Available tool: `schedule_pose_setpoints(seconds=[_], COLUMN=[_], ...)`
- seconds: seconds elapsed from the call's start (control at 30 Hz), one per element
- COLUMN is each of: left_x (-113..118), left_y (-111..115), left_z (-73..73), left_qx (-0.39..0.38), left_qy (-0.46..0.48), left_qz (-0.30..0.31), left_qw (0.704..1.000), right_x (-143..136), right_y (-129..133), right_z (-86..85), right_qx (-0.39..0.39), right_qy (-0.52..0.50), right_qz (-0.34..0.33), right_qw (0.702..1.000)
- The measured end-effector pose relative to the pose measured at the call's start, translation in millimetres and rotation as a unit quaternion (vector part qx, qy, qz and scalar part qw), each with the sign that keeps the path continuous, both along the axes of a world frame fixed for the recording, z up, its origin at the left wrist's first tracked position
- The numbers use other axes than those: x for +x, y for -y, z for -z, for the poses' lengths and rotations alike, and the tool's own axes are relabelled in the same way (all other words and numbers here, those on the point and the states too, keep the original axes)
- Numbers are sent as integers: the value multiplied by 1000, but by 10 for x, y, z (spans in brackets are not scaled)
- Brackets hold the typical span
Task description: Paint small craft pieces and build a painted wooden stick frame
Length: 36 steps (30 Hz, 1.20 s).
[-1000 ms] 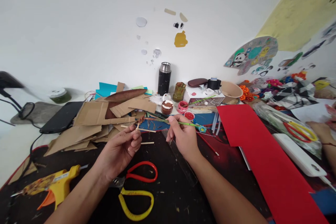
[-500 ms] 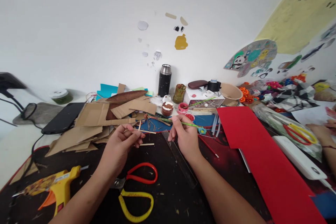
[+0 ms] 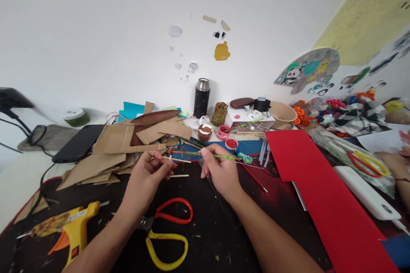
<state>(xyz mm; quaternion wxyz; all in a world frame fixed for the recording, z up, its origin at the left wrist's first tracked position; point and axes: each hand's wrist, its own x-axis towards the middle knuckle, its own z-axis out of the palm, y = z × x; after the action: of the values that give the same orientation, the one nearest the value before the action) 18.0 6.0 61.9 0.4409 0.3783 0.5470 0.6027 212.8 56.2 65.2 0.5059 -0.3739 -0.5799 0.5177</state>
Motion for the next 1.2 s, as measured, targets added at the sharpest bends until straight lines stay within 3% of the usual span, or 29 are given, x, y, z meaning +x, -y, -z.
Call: schedule_pose_setpoints(seconds=[0.33, 0.73, 0.97, 1.2], left_x=[38, 4, 59, 32], left_y=[30, 29, 67, 42], left_z=[-46, -1, 1, -31], left_qx=[-7, -3, 21, -6], left_qy=[3, -19, -59, 24], left_qz=[18, -5, 19, 14], left_qw=[1000, 1000, 998, 1000], right_x=[32, 0, 27, 41], right_y=[-38, 19, -36, -60], right_z=[-29, -7, -2, -33], right_qx=[-4, 5, 1, -23], right_qy=[-15, 15, 8, -40], right_qz=[51, 3, 50, 68], right_qw=[999, 1000, 999, 997])
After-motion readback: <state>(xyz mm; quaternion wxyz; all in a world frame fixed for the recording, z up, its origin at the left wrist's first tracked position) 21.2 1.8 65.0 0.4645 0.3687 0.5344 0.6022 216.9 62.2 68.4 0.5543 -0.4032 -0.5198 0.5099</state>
